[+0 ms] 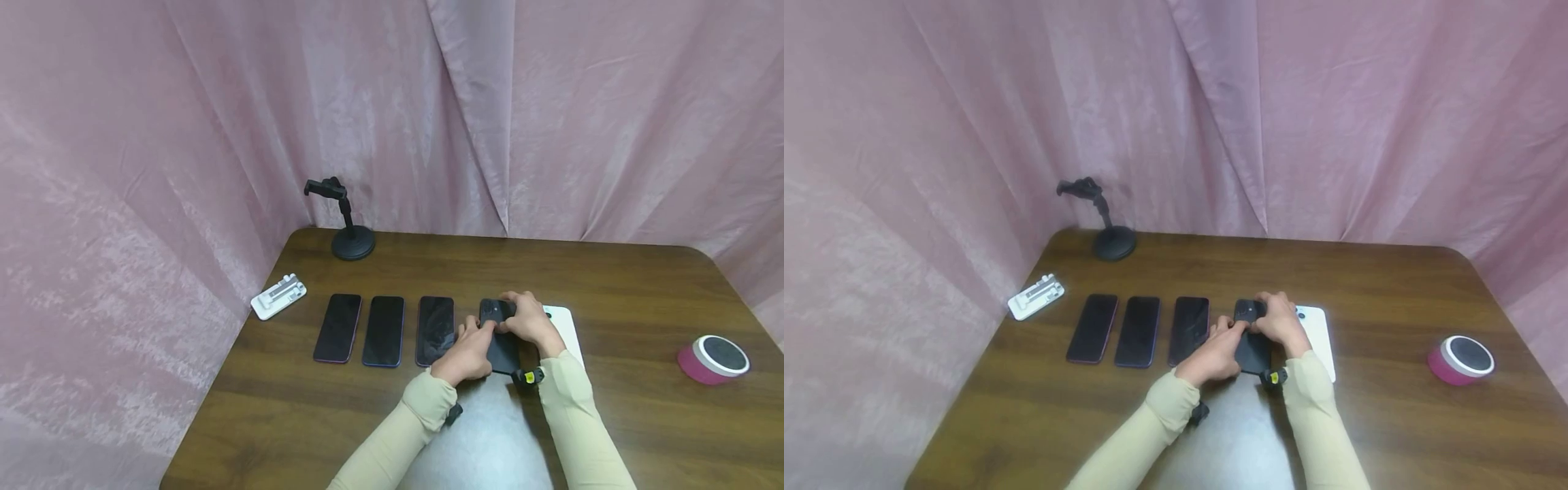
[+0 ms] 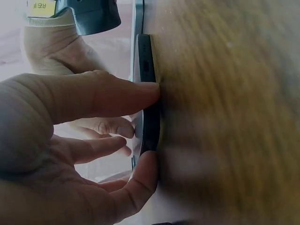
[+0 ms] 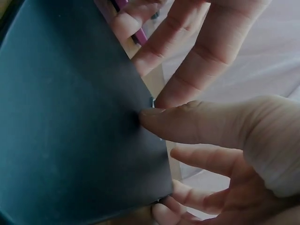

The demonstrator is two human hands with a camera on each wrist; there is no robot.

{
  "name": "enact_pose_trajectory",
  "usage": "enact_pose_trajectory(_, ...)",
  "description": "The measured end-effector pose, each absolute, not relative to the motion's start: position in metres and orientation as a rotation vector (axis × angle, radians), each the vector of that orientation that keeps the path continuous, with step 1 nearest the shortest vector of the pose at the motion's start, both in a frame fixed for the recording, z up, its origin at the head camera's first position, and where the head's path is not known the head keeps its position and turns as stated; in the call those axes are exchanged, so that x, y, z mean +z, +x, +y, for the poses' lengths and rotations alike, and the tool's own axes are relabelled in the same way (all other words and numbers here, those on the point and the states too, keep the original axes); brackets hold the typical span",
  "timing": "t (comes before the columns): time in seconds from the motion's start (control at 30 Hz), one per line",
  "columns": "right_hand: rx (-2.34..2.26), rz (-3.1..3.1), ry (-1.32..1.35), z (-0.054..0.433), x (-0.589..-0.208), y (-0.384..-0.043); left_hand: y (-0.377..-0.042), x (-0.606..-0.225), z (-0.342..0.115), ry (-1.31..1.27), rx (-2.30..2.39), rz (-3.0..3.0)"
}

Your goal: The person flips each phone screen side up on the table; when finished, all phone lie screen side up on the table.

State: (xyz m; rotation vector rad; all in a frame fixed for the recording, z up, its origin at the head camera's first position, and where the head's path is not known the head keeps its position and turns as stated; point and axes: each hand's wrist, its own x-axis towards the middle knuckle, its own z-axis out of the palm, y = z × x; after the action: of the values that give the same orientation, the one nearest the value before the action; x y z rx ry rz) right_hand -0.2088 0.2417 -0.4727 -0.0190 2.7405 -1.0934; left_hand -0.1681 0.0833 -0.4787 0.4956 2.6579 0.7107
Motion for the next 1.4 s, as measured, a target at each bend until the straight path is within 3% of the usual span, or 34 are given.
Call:
enact_pose_trajectory(0.27, -1.134, 2.718, -0.003, 0.241, -0.471, -0.206, -0.168, -0.479, 0.082, 0.504, 0.687, 2.641)
enact_pose_trajectory(0.83, -1.109, 2.722, -0.246, 0.253, -0.46, -0.204, -0.171, -0.476, 0.085, 0.54, 0.539, 2.695)
enact_pose_trajectory(1.4, -1.137, 2.73, -0.256, 0.257, -0.438, -0.194, -0.171, -0.475, 0.084, 0.641, 0.531, 2.694)
